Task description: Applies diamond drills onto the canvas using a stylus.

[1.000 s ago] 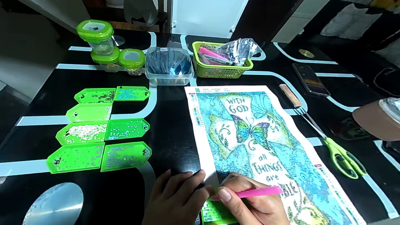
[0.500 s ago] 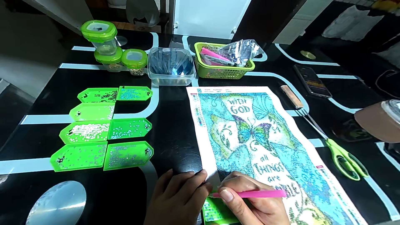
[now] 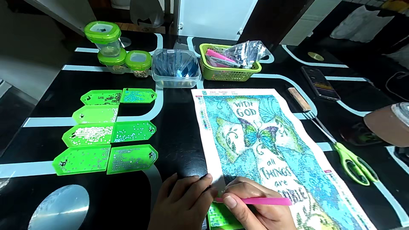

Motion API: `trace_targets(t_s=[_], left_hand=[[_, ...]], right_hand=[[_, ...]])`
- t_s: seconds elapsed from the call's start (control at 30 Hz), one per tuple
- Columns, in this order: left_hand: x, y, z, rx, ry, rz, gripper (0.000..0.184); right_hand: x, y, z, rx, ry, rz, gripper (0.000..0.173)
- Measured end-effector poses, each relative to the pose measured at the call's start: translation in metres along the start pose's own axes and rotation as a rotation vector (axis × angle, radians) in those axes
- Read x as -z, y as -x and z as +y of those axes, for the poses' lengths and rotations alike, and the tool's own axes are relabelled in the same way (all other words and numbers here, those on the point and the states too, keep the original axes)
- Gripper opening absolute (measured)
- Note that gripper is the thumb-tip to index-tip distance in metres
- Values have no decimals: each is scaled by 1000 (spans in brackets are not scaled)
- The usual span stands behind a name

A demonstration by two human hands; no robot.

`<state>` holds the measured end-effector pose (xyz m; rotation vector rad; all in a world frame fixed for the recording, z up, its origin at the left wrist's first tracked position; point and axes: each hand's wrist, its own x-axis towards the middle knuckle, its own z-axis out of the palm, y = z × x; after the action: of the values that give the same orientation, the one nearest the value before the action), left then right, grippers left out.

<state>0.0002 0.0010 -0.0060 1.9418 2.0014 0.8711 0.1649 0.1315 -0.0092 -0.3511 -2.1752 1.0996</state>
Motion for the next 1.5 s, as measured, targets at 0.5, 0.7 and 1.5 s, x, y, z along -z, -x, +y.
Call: trace_targets(t_s=[0.5,0.7,1.5], left_hand=[[2,-1,0,11,5,-33,40],[2,-1,0,1,4,-25,41],[2,-2,1,4,6,-16,43]], right_hand=[[15,-4,-3,-59,-198,22,19],[5,-1,-2,-25,-28,-7,19],[2,-3,1,9,22,-10,20]])
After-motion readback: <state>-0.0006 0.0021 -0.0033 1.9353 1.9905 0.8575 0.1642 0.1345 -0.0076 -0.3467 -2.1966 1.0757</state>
